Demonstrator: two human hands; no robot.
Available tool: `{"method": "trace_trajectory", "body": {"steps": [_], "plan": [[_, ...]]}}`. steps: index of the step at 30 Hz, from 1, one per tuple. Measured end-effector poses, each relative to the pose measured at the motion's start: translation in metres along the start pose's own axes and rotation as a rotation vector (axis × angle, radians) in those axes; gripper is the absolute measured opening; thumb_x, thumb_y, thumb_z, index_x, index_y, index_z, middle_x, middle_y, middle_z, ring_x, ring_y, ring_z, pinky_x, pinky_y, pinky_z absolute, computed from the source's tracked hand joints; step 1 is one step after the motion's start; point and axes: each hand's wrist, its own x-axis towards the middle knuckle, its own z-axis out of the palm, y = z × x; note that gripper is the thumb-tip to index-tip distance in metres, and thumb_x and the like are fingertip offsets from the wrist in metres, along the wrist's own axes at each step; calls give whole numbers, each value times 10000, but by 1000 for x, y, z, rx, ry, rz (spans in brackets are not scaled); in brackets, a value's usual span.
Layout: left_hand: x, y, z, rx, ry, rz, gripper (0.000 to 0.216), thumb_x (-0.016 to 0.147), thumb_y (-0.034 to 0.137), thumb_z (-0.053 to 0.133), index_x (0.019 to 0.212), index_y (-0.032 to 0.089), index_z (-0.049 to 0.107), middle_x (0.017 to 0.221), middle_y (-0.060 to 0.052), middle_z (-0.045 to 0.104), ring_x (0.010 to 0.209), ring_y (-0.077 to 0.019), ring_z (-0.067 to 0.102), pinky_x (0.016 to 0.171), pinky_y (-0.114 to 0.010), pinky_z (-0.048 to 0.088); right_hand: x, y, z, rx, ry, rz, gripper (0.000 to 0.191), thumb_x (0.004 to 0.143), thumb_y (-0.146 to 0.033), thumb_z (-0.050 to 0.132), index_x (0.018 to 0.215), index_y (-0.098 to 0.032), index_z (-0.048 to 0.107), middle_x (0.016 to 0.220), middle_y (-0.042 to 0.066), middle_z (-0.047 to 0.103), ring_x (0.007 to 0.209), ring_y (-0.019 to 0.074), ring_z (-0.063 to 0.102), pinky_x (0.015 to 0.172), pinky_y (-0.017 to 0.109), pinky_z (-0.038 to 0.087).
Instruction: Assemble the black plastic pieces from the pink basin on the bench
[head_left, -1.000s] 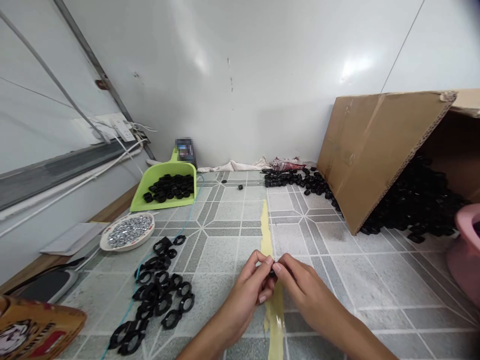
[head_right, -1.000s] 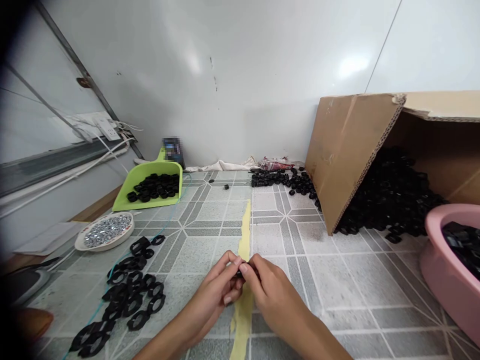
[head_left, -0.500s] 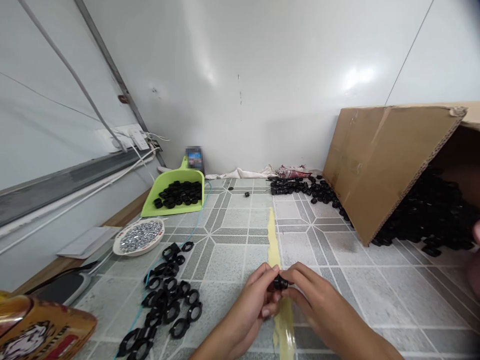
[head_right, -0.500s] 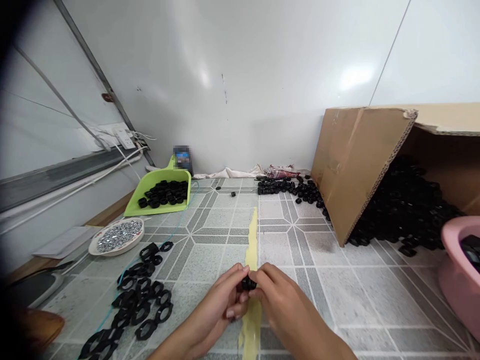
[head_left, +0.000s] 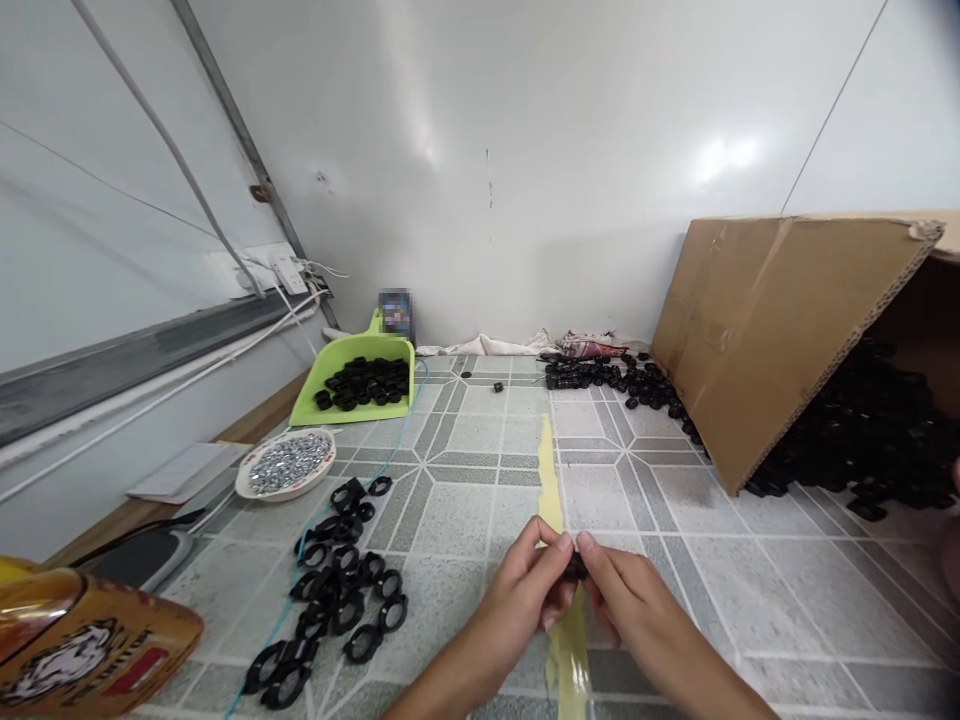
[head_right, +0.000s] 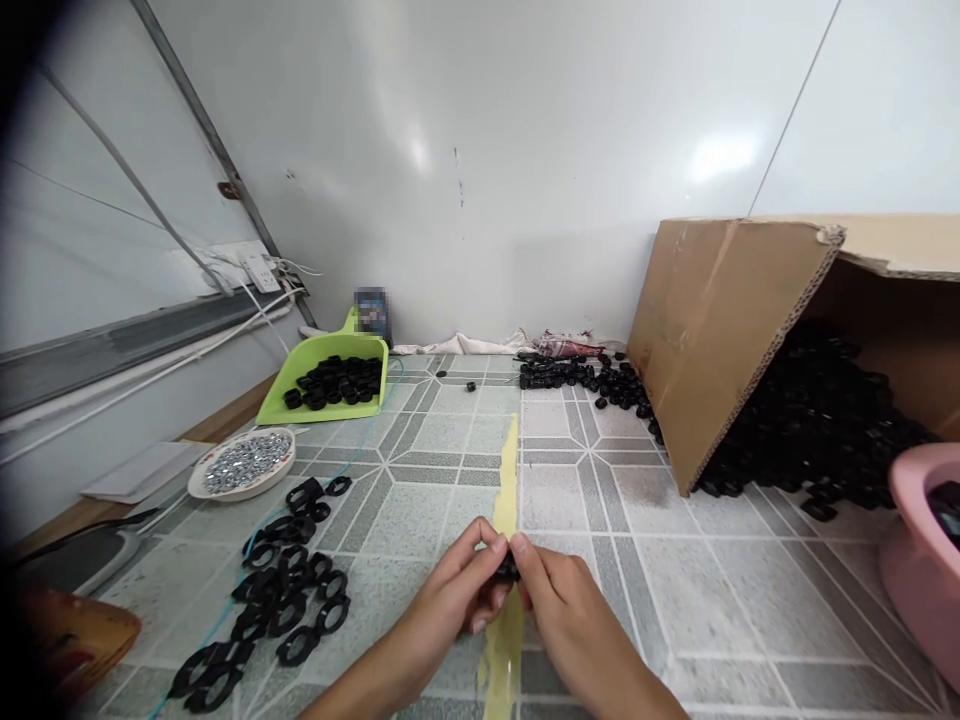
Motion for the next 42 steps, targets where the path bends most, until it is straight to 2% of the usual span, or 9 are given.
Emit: {"method": "trace_trajectory", "body": {"steps": [3, 7, 12, 15, 20, 25, 30, 35, 42], "plan": [[0, 0, 1, 0, 37, 11, 366, 922, 550, 583, 829, 217, 462, 635, 58, 537, 492, -68, 345, 515, -236, 227, 3, 5, -9, -10, -14, 53, 637, 1031, -622, 283, 655, -194, 569, 538, -1, 512, 544, 163, 524, 574, 288, 407], [0, 1, 1, -22, 96, 1, 373, 929, 544, 577, 814, 203, 481, 641, 60, 505, 507, -67, 334, 522, -238, 219, 8, -1, -22, 111, -88, -56, 353, 960, -552, 564, 1057, -218, 624, 873, 30, 669, 781, 184, 621, 673, 286, 489], [1, -1, -1, -78, 104, 16, 384, 903, 558, 614, 824, 205, 483, 610, 74, 473, 536, -82, 379, 581, -240, 291, 16, -1, -5, 435, -128, -48, 363, 919, -545, 618, 893, -183, 608, 802, 40, 681, 745, 193, 671, 713, 333, 539], [3, -3, -1, -117, 111, 45, 385, 896, 564, 618, 833, 206, 494, 627, 62, 510, 569, -98, 443, 644, -258, 350, 17, 3, 0, 543, -114, 14, 391, 873, -536, 678, 1028, -180, 631, 867, 47, 696, 779, 203, 691, 852, 404, 536], [4, -4, -2, -88, 121, 100, 358, 919, 548, 593, 880, 198, 529, 701, 22, 587, 656, -134, 534, 707, -287, 392, 16, 3, -13, 476, -155, 34, 321, 883, -429, 687, 1081, -176, 696, 949, 72, 716, 967, 235, 661, 968, 420, 468], [3, -5, -3, -44, 75, 67, 359, 945, 550, 563, 920, 193, 536, 786, -10, 647, 683, -139, 569, 720, -291, 401, 16, 2, -16, 500, 6, 51, 365, 856, -468, 730, 1083, -189, 670, 917, 49, 704, 908, 213, 652, 896, 372, 476], [2, -4, -3, 5, 76, 63, 359, 956, 540, 548, 885, 188, 536, 707, 26, 588, 655, -131, 552, 702, -284, 390, 16, -2, -3, 629, -139, -71, 349, 861, -488, 733, 945, -193, 568, 741, -12, 623, 675, 153, 614, 730, 314, 480], [-1, 1, -3, 19, 31, 51, 388, 947, 561, 548, 850, 186, 535, 713, 20, 585, 622, -123, 516, 663, -279, 376, 15, -6, 2, 630, -143, -117, 352, 872, -495, 715, 923, -214, 509, 711, -26, 601, 631, 161, 625, 685, 320, 489], [1, -1, -5, -20, 76, 38, 408, 923, 591, 567, 853, 190, 544, 707, 23, 584, 616, -119, 511, 667, -273, 364, 11, -7, -13, 296, -112, -166, 246, 948, -406, 633, 1073, -194, 626, 889, 52, 705, 851, 211, 677, 840, 382, 523]]}}
